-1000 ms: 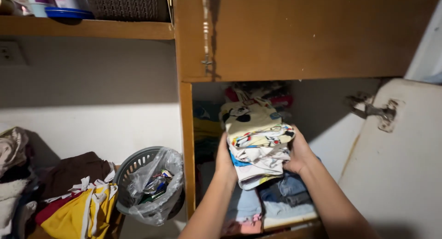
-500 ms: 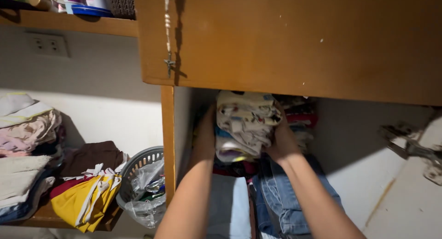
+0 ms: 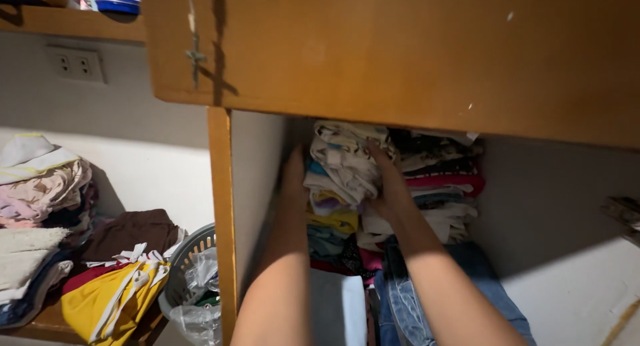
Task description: Sort and organize a stack of folded clothes into a wooden wardrobe cabinet.
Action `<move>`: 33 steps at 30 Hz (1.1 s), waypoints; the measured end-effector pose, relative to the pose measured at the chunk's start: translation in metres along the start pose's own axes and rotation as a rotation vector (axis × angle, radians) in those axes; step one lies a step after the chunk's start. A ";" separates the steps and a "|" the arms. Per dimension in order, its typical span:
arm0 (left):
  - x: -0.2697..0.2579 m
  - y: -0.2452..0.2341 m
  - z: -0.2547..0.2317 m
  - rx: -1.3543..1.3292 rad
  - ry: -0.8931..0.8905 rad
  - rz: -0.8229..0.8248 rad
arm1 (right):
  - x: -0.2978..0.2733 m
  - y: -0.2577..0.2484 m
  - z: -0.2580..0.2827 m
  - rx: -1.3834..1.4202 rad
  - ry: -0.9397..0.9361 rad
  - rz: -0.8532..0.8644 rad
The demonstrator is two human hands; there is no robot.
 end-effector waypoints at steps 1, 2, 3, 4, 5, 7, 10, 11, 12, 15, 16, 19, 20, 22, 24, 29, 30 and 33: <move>-0.011 0.001 -0.002 0.039 0.017 -0.026 | 0.002 0.002 0.001 0.003 0.003 0.000; -0.022 0.003 -0.003 0.078 0.033 -0.052 | 0.004 0.003 0.003 0.006 -0.004 -0.018; -0.034 0.008 -0.006 0.118 0.051 -0.078 | 0.006 0.005 0.005 0.011 -0.013 -0.036; -0.046 0.024 -0.015 0.158 0.068 -0.103 | 0.011 0.002 -0.003 0.015 -0.010 -0.036; -0.051 0.035 -0.013 0.198 0.088 -0.125 | 0.017 0.001 -0.008 0.000 -0.009 -0.023; -0.050 0.035 -0.002 0.274 0.129 -0.171 | 0.029 -0.003 -0.022 -0.014 -0.010 -0.009; -0.045 0.026 -0.002 0.388 0.196 -0.243 | 0.038 -0.002 -0.040 -0.142 0.023 0.022; -0.044 0.022 -0.003 0.427 0.215 -0.270 | 0.034 -0.002 -0.041 -0.128 0.040 -0.024; -0.043 0.018 -0.003 0.466 0.234 -0.298 | 0.030 -0.002 -0.043 -0.115 0.057 -0.071; 0.024 0.010 -0.014 0.577 0.282 -0.373 | 0.025 -0.006 -0.044 -0.067 0.086 -0.137; 0.028 0.005 -0.012 0.577 0.282 -0.372 | 0.030 -0.011 -0.047 -0.067 0.086 -0.138; 0.019 0.034 -0.033 1.240 0.754 -0.443 | 0.038 -0.018 -0.059 -0.102 0.114 -0.122; 0.036 0.034 -0.026 1.382 0.566 -0.382 | 0.038 -0.017 -0.060 -0.092 0.111 -0.108; 0.053 0.027 -0.011 1.510 0.364 -0.317 | 0.038 -0.020 -0.062 -0.088 0.114 -0.093; 0.058 0.021 -0.006 1.474 0.390 -0.260 | 0.039 -0.020 -0.065 -0.072 0.116 -0.037; 0.080 0.012 0.010 1.391 0.459 -0.128 | 0.044 -0.026 -0.072 -0.029 0.135 0.011; 0.083 0.012 0.011 1.362 0.483 -0.084 | 0.056 -0.032 -0.083 0.015 0.138 0.045; 0.084 -0.006 0.018 1.458 -0.007 -0.238 | 0.038 -0.012 -0.058 -0.062 0.135 0.094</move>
Point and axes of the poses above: each hand's wrist, its own x-axis towards the middle knuckle, its own y-axis out of the palm, z = x × y, the point moved 9 cm from there along x, towards the middle knuckle, and after that the axes turned 14 degrees about -y, right-handed, at the moved point
